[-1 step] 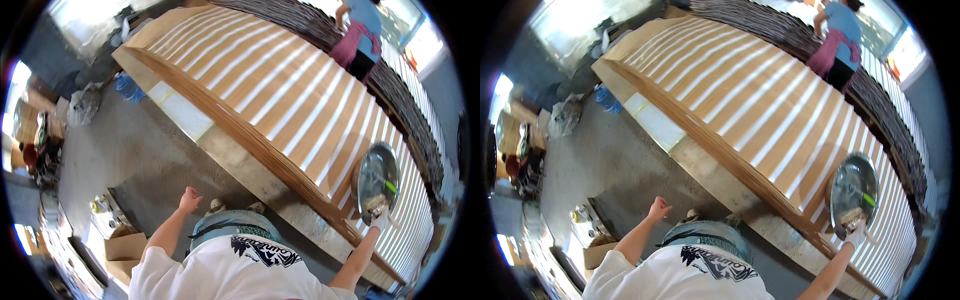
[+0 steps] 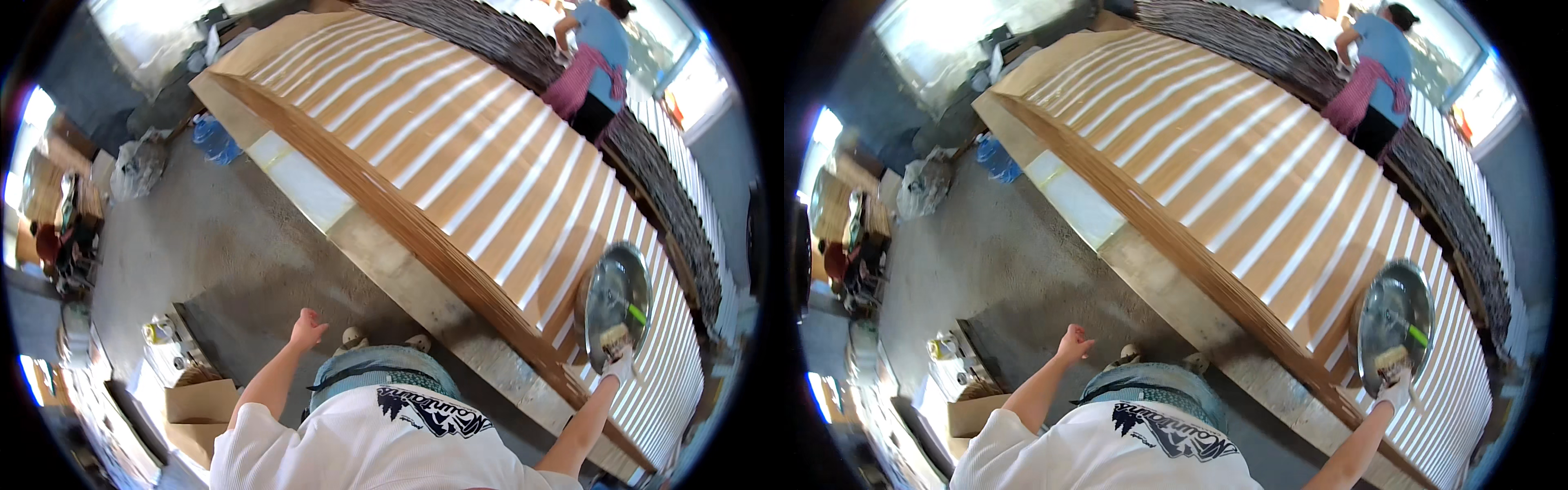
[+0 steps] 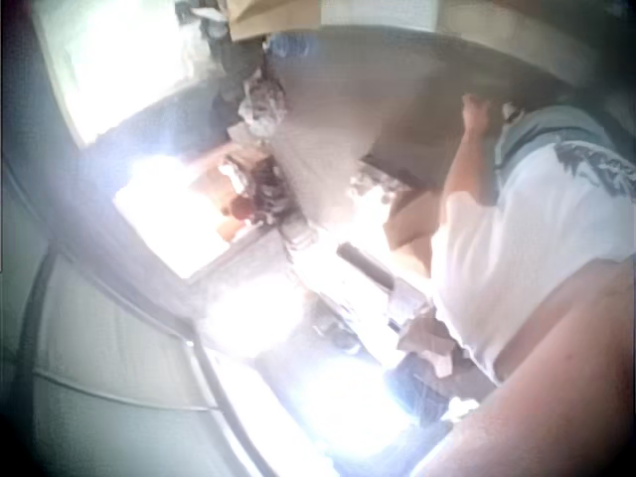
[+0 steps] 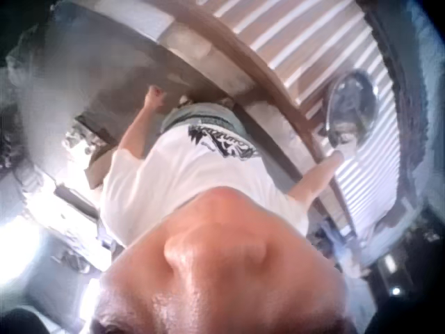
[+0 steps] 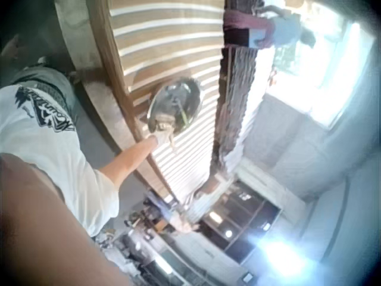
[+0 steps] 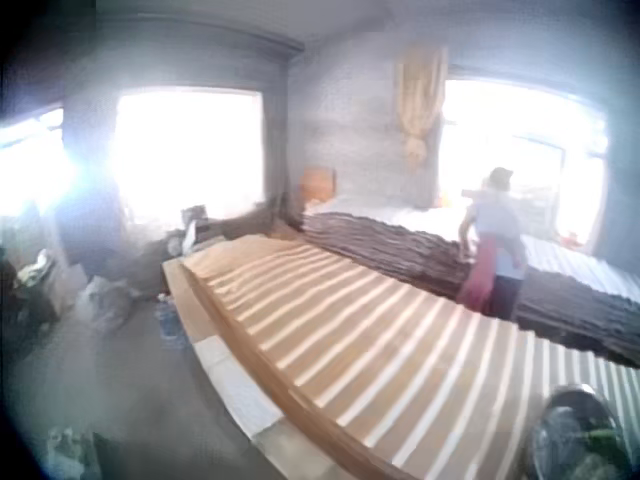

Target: The person applies a liquid adhesive to a large, curved surface covered with alternating brown and white paper strips using a brush. They repeatedly dip the brush into a metal bowl to reload the adhesive and smooth the paper with their hand.

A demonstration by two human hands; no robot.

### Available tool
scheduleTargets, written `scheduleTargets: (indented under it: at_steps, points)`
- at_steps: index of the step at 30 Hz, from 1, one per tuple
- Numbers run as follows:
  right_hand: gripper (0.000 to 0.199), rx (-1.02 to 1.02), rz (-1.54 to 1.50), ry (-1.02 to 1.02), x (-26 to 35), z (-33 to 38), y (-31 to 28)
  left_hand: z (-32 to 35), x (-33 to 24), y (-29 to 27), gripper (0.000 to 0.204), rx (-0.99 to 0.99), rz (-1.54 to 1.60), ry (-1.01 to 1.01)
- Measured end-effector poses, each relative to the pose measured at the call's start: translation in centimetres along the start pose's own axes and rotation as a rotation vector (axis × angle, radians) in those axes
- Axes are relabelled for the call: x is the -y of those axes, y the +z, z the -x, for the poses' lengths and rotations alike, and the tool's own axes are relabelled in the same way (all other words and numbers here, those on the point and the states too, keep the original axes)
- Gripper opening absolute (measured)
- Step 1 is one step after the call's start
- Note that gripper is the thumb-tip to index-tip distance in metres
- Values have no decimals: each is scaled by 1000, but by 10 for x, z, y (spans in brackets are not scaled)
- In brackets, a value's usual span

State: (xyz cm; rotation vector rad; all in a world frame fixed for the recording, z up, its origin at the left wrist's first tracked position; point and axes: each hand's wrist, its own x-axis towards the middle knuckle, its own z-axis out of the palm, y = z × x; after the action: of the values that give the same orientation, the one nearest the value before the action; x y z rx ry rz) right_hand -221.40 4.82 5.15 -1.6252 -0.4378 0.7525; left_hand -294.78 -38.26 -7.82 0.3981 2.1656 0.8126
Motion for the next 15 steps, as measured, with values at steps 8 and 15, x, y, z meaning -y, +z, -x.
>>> scheduleTargets:
  at_steps: [8, 15]
  points:
    - [31, 101, -132, 132, 16, -12, 49, 14, 184, -78, 23, 1, 382, -537]
    - [31, 248, -396, 118, 44, 80, 148, 27, 249, -139, 20, -126, 379, -592]
